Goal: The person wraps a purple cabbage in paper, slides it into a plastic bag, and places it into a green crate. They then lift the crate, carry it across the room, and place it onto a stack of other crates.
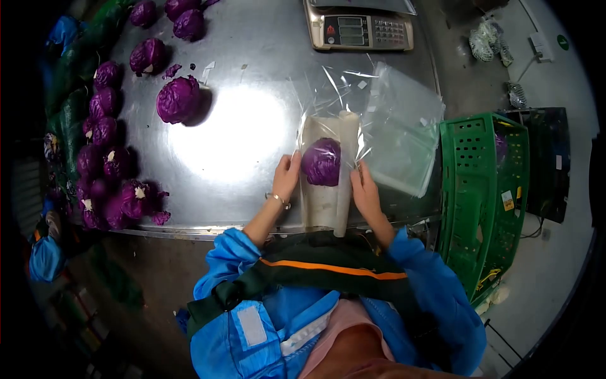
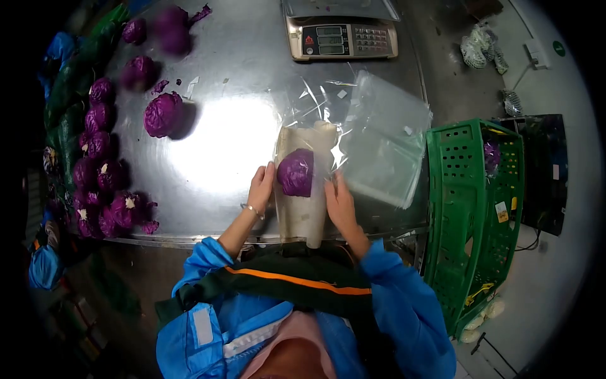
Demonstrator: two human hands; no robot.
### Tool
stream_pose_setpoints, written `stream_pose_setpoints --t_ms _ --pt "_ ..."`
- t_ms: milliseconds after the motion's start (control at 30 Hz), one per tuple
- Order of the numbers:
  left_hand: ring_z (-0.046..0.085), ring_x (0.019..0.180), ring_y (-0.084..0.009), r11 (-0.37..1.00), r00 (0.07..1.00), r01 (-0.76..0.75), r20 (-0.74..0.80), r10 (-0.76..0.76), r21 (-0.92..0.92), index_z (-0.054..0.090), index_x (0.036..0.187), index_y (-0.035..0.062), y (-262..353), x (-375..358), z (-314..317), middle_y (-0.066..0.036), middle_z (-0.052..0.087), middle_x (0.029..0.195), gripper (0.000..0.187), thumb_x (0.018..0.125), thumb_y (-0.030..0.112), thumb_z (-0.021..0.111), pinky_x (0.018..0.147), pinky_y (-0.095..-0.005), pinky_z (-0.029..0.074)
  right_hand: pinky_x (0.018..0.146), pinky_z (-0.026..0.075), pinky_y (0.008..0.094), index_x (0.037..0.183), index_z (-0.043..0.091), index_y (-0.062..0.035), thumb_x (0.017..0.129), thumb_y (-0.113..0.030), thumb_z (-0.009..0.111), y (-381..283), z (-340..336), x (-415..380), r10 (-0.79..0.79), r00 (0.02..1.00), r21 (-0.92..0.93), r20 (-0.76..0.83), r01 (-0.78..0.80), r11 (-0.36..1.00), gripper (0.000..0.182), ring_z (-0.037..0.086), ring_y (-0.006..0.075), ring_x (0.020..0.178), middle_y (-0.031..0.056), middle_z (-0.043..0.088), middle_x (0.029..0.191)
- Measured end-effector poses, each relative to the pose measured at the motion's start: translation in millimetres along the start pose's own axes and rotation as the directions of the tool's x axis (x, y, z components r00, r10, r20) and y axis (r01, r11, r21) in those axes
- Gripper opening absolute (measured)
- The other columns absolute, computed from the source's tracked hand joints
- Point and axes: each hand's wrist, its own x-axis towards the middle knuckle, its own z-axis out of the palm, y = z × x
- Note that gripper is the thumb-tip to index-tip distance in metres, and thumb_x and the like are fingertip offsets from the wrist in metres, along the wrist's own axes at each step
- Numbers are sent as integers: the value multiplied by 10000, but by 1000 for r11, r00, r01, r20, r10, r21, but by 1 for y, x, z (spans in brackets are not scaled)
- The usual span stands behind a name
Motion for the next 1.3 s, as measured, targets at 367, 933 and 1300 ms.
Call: stream_pose_setpoints --t_ms 367,933,1300 --pt "505 699 -372 578 719 -688 306 624 438 533 818 16 -39 -83 -33 -180 507 743 144 871 147 507 604 -404 418 831 442 422 1190 512 -15 956 -253 346 23 0 -65 58 997 -18 56 -57 998 373 534 428 1002 264 572 1046" --pt "579 446 -125 755 873 -470 367 322 457 486 756 7 203 -56 -70 -57 562 539 315 942 259 458 417 -241 453 390 372 244 820 579 17 904 -279 491 -132 -89 35 36 964 96 264 -63 993 321 491 102 413 65 571 618" --pt "610 531 -157 882 810 -221 582 -72 417 429 788 -4 188 -65 -71 -88 573 628 153 826 66 560 484 -269 518 1049 107 585 969 627 -205 770 -157 559 -194 -136 -29 -751 366 -394 550 906 153 216 443 197 1209 -30 574 1105"
